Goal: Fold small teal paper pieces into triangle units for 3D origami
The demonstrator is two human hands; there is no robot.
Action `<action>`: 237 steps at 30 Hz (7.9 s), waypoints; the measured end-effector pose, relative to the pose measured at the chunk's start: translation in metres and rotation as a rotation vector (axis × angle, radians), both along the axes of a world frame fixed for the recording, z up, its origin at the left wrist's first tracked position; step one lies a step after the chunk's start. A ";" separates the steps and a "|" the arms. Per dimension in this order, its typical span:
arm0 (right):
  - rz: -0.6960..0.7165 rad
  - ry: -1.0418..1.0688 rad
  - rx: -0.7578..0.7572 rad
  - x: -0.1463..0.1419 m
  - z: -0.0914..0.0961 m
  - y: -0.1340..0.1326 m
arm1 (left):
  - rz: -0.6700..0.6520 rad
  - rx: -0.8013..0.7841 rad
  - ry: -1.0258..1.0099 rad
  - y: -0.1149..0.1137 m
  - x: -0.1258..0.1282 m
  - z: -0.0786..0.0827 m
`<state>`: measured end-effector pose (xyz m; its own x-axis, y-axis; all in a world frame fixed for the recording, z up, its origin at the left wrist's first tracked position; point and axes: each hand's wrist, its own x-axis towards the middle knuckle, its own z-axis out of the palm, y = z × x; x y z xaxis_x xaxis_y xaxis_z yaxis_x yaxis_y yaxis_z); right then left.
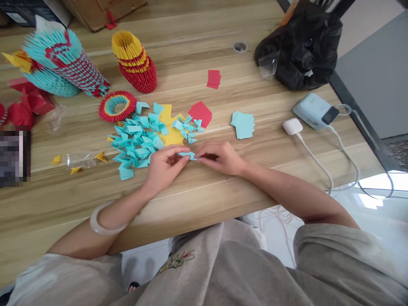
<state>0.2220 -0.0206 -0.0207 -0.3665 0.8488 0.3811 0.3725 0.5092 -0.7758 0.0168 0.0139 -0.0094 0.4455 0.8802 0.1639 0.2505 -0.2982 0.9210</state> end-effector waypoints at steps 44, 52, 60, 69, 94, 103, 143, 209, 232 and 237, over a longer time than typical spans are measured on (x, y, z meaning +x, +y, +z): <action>0.040 0.332 -0.439 -0.013 0.004 -0.007 | -0.003 0.097 -0.141 -0.014 0.005 0.007; -0.004 0.471 -0.533 -0.012 0.001 -0.004 | -0.068 -0.200 -0.170 -0.010 0.004 0.006; 0.014 0.451 -0.475 -0.012 0.001 -0.007 | -0.045 -0.335 -0.148 -0.003 0.005 0.008; 0.070 0.349 -0.266 -0.005 0.005 -0.008 | -0.058 -0.381 -0.171 -0.001 0.005 0.010; 0.039 -0.115 0.529 0.004 -0.002 -0.004 | -0.001 -0.457 -0.214 0.001 0.005 0.004; 0.035 -0.144 0.590 0.004 0.000 -0.001 | 0.093 -0.667 -0.350 -0.002 0.011 0.014; 0.072 0.335 -0.582 -0.004 0.007 0.001 | -0.096 -0.424 -0.175 -0.004 0.005 0.010; 0.058 0.145 -0.367 -0.004 0.007 -0.002 | -0.060 -0.319 -0.162 -0.008 0.007 0.012; 0.050 0.100 -0.301 -0.004 0.006 -0.001 | -0.099 -0.257 -0.187 -0.009 0.005 0.008; 0.048 0.122 -0.326 -0.004 0.007 -0.001 | -0.096 -0.275 -0.166 -0.010 0.005 0.009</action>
<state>0.2176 -0.0215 -0.0139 -0.3776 0.9158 0.1367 0.2487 0.2425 -0.9377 0.0213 0.0044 0.0001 0.5153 0.8570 0.0033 0.0728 -0.0476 0.9962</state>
